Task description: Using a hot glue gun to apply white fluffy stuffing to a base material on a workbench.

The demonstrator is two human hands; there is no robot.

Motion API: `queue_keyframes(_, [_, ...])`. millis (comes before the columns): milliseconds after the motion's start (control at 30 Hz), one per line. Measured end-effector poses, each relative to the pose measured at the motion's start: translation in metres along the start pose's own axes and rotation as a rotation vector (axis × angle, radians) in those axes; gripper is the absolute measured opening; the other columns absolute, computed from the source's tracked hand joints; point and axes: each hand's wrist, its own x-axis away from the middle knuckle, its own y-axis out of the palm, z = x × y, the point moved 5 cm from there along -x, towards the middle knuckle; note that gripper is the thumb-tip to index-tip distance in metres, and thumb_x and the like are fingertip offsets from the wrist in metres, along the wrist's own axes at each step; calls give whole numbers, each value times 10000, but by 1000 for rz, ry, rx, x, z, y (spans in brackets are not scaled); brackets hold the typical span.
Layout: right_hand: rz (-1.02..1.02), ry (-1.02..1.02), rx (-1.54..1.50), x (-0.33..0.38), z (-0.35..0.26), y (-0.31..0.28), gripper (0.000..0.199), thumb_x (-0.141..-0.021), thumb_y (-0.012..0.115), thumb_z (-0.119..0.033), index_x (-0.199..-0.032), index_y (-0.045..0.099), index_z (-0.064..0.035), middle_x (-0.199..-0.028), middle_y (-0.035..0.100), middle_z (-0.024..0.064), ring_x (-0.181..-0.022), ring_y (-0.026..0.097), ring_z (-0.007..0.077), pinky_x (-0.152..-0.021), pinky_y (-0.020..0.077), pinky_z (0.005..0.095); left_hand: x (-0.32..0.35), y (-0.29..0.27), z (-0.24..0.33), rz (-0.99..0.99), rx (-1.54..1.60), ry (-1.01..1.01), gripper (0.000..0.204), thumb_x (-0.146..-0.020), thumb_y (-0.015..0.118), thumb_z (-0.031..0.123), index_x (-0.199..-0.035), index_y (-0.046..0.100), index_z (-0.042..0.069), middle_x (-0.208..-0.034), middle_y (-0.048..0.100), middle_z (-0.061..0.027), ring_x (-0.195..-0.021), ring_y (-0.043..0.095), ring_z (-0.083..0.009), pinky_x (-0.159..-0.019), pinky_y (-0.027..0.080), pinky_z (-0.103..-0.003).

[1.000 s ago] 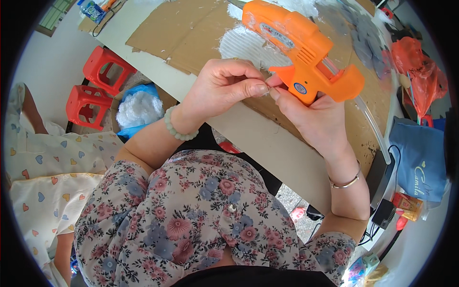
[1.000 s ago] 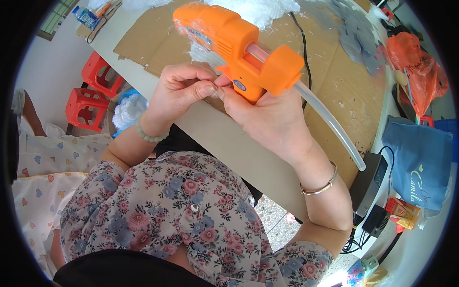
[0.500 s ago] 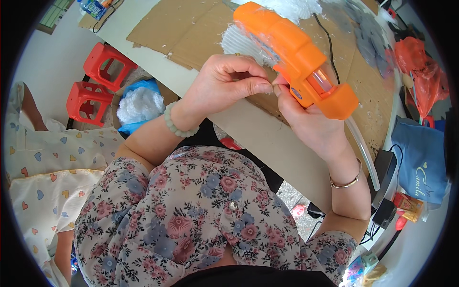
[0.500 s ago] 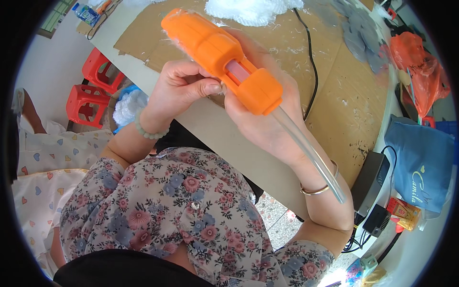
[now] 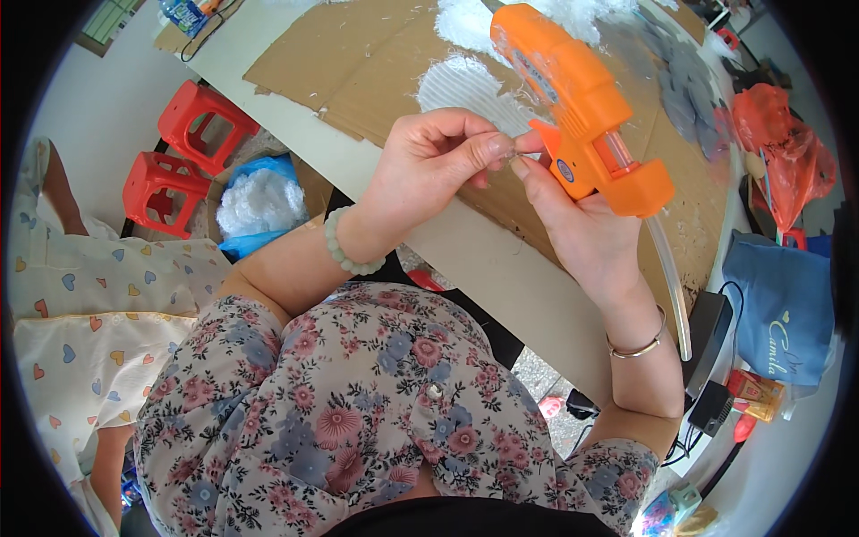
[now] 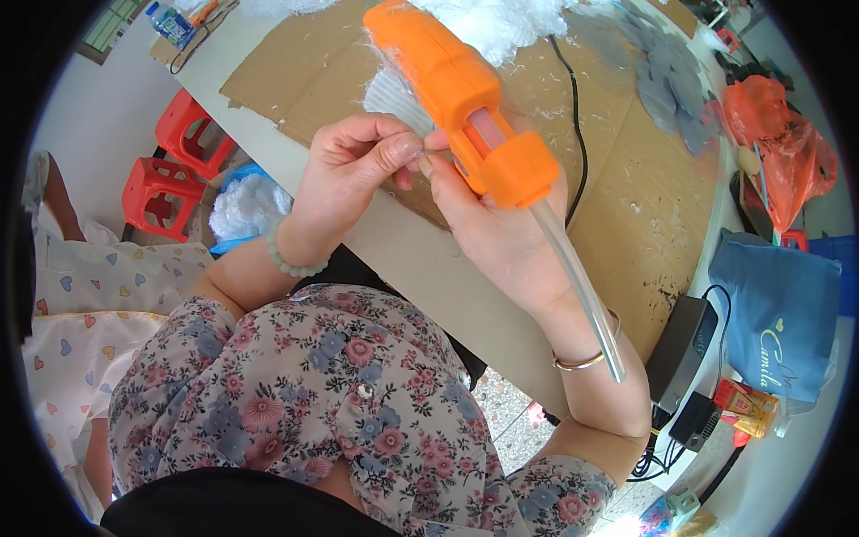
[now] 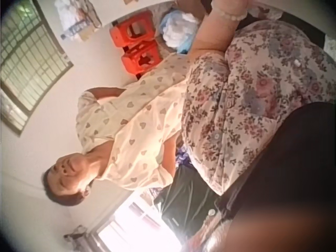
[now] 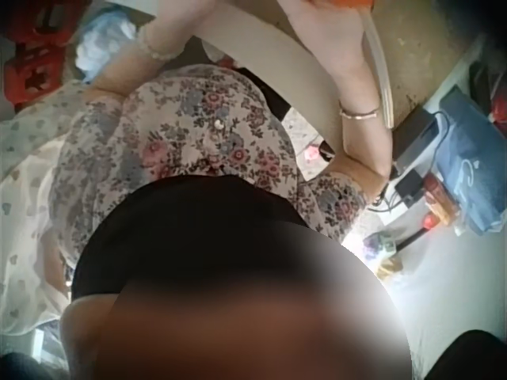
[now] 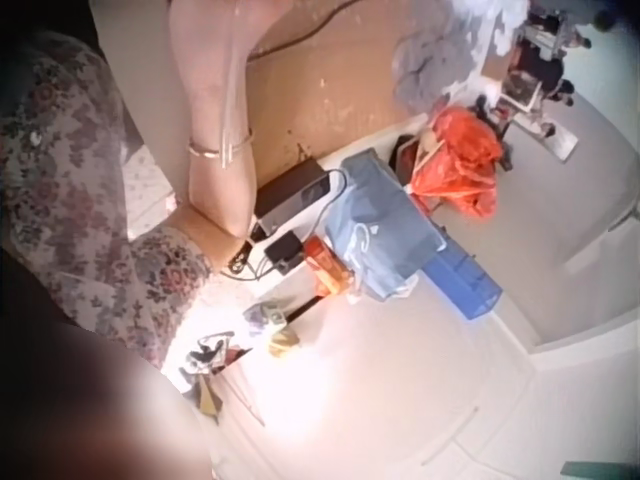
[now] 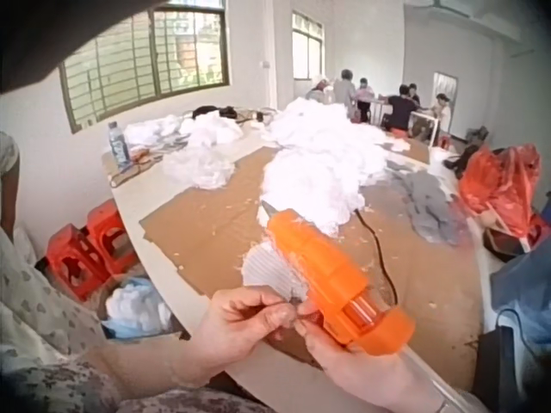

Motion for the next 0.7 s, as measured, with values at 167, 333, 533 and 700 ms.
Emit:
queue_keyframes(167, [18,19,-67,0,-1,3,193,-811,642,25,-998,599,-2,-904,613,8,-803,558,56,-730,471,221,1,3,1,91,-135,146,129,-862,646,116,-827,647,-8,-718,607,2,-606,490,-45,-547,418,-198])
queue_keyframes(333, [81,65,101,0,1,1,204,-834,635,-17,-1034,595,-7,-880,594,-14,-763,522,34,-687,450,204,2,6,4,133,-224,284,122,-845,662,102,-791,632,-3,-680,586,5,-601,468,-47,-537,402,-206])
queue_keyframes(533, [82,53,96,0,-2,1,190,-838,630,-38,-1021,590,-3,-850,580,-23,-717,497,26,-650,433,197,3,6,1,99,-178,213,126,-854,652,104,-795,628,-4,-692,592,5,-599,478,-48,-535,404,-202])
queue_keyframes(700, [90,29,106,-3,-2,-5,202,-826,636,-23,-1020,585,0,-840,586,-13,-717,508,31,-643,439,201,2,6,-1,23,-26,6,178,-917,569,151,-849,617,-6,-770,610,-35,-662,551,-90,-603,460,-223])
